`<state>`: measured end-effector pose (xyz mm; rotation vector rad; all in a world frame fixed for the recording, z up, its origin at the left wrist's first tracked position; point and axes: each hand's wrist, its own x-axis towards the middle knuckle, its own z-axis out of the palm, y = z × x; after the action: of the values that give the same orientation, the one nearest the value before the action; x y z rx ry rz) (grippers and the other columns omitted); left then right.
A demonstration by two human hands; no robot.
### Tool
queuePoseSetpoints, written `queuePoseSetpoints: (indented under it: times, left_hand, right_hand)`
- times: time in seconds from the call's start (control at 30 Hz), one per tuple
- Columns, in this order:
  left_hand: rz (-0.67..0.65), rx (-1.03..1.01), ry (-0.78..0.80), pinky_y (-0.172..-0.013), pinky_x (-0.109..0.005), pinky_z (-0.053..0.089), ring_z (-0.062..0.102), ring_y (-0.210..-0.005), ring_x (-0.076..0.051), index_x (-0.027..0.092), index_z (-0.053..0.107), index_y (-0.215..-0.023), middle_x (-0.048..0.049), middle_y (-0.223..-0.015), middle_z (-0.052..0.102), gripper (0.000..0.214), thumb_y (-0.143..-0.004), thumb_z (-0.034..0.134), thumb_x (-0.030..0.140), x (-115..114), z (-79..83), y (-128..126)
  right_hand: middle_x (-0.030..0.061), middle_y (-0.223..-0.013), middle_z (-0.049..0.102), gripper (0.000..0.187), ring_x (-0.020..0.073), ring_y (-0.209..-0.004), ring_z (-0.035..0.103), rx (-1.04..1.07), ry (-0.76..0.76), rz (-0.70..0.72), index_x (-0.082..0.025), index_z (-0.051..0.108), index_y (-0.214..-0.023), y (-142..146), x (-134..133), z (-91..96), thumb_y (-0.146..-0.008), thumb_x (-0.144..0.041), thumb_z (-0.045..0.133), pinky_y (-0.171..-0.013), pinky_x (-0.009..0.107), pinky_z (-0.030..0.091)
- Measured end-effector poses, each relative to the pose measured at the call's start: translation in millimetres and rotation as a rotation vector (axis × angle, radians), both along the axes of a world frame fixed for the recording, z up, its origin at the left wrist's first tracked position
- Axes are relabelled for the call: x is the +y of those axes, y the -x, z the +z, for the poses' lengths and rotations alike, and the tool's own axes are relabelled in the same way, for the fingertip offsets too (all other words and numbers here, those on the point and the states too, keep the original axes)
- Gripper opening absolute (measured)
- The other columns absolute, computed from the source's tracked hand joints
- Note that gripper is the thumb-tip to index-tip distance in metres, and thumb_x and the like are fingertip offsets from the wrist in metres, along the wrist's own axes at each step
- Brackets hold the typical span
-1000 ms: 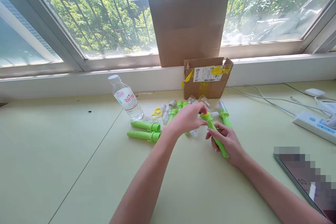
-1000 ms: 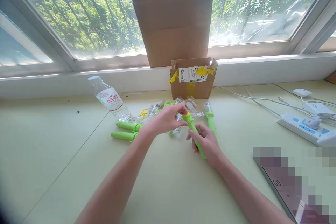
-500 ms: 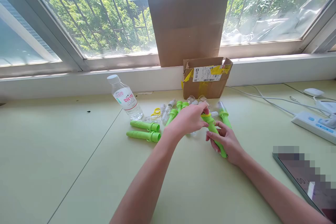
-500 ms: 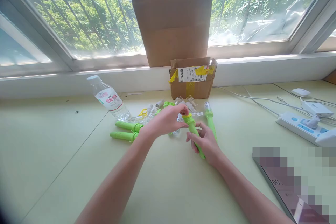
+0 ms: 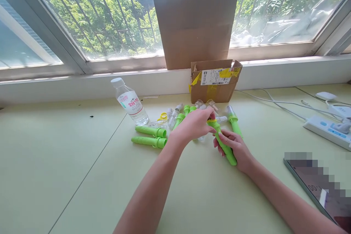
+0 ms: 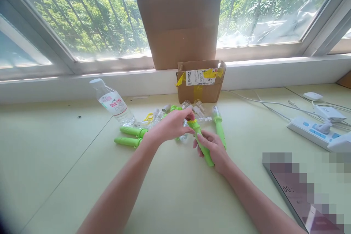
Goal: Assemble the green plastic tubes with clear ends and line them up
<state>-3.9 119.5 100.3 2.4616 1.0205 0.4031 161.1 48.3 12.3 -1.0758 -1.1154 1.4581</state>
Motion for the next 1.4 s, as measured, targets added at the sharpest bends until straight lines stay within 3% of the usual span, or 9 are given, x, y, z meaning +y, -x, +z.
queuePoseSetpoints:
  times: [0.23,0.43,0.57,0.73,0.83,0.97,1.17,1.4]
  left_hand:
    - [-0.017,-0.04,0.025,-0.068,-0.027,0.044,0.059,-0.089,-0.019,0.021,0.051,-0.09,-0.0007,-0.094,0.064,0.025,-0.075,0.066,0.034,-1.1,1.0,0.3]
    - [-0.04,-0.04,0.015,-0.071,-0.027,0.044,0.059,-0.093,-0.018,0.022,0.049,-0.096,0.0004,-0.101,0.064,0.022,-0.076,0.06,0.019,-0.7,-1.0,0.8]
    - [-0.027,-0.006,-0.005,-0.07,-0.026,0.044,0.06,-0.092,-0.019,0.021,0.051,-0.093,-0.0005,-0.098,0.065,0.019,-0.077,0.061,0.022,-0.2,-1.4,1.1]
    - [0.007,0.028,-0.02,-0.065,-0.026,0.042,0.059,-0.087,-0.018,0.021,0.052,-0.091,-0.0003,-0.094,0.065,0.017,-0.077,0.061,0.023,-1.0,1.2,5.0]
    - [0.016,0.041,-0.038,-0.063,-0.026,0.042,0.059,-0.084,-0.018,0.022,0.052,-0.092,-0.0003,-0.094,0.065,0.017,-0.077,0.061,0.024,-2.0,2.4,5.2]
    - [0.009,0.039,-0.048,-0.066,-0.026,0.042,0.06,-0.087,-0.018,0.021,0.051,-0.094,-0.0005,-0.097,0.065,0.019,-0.078,0.061,0.026,-3.1,2.6,2.9]
    - [-0.022,0.044,-0.022,-0.065,-0.025,0.042,0.058,-0.087,-0.017,0.022,0.049,-0.097,-0.0001,-0.099,0.064,0.022,-0.078,0.06,0.024,-2.5,1.8,1.7]
    - [-0.009,0.028,0.01,-0.061,-0.025,0.04,0.057,-0.081,-0.016,0.021,0.051,-0.091,-0.0006,-0.093,0.063,0.019,-0.079,0.061,0.031,-0.1,2.3,5.0]
  right_hand:
    - [0.002,-0.072,0.067,0.028,0.0062,-0.036,0.041,-0.045,-0.014,-0.041,-0.019,0.06,-0.093,-2.5,0.3,-0.8,-0.079,-0.042,0.067,-0.038,0.023,0.03]
    - [0.0024,-0.078,0.065,0.027,0.0067,-0.038,0.045,0.029,0.034,-0.033,-0.018,0.06,-0.091,-6.0,2.9,-2.2,-0.077,-0.04,0.069,-0.035,0.022,0.029]
    - [0.0029,-0.076,0.063,0.026,0.0094,-0.048,0.051,0.058,0.039,0.029,-0.017,0.062,-0.092,-7.0,2.7,-0.5,-0.082,-0.041,0.064,-0.044,0.023,0.039]
    - [0.0045,-0.076,0.063,0.032,0.0141,-0.061,0.057,-0.052,-0.019,0.069,-0.017,0.063,-0.083,-2.8,0.4,3.7,-0.087,-0.047,0.055,-0.06,0.028,0.047]
    - [-0.0008,-0.063,0.055,0.032,0.011,-0.054,0.05,-0.12,-0.019,-0.009,-0.018,0.062,-0.082,1.6,0.1,3.8,-0.085,-0.05,0.056,-0.053,0.025,0.043]
    - [-0.0063,-0.053,0.045,0.03,0.0081,-0.044,0.041,-0.176,0.02,-0.102,-0.02,0.061,-0.083,5.2,0.8,-0.4,-0.073,-0.046,0.071,-0.04,0.021,0.034]
    - [-0.0013,-0.063,0.062,0.032,0.0098,-0.04,0.048,-0.078,0.048,-0.146,-0.021,0.054,-0.076,2.6,1.9,-4.9,-0.069,-0.043,0.076,-0.038,0.023,0.035]
    - [0.0042,-0.069,0.065,0.029,0.0128,-0.054,0.055,-0.115,-0.035,0.0,-0.017,0.065,-0.08,-0.2,1.2,-3.4,-0.083,-0.046,0.061,-0.055,0.028,0.045]
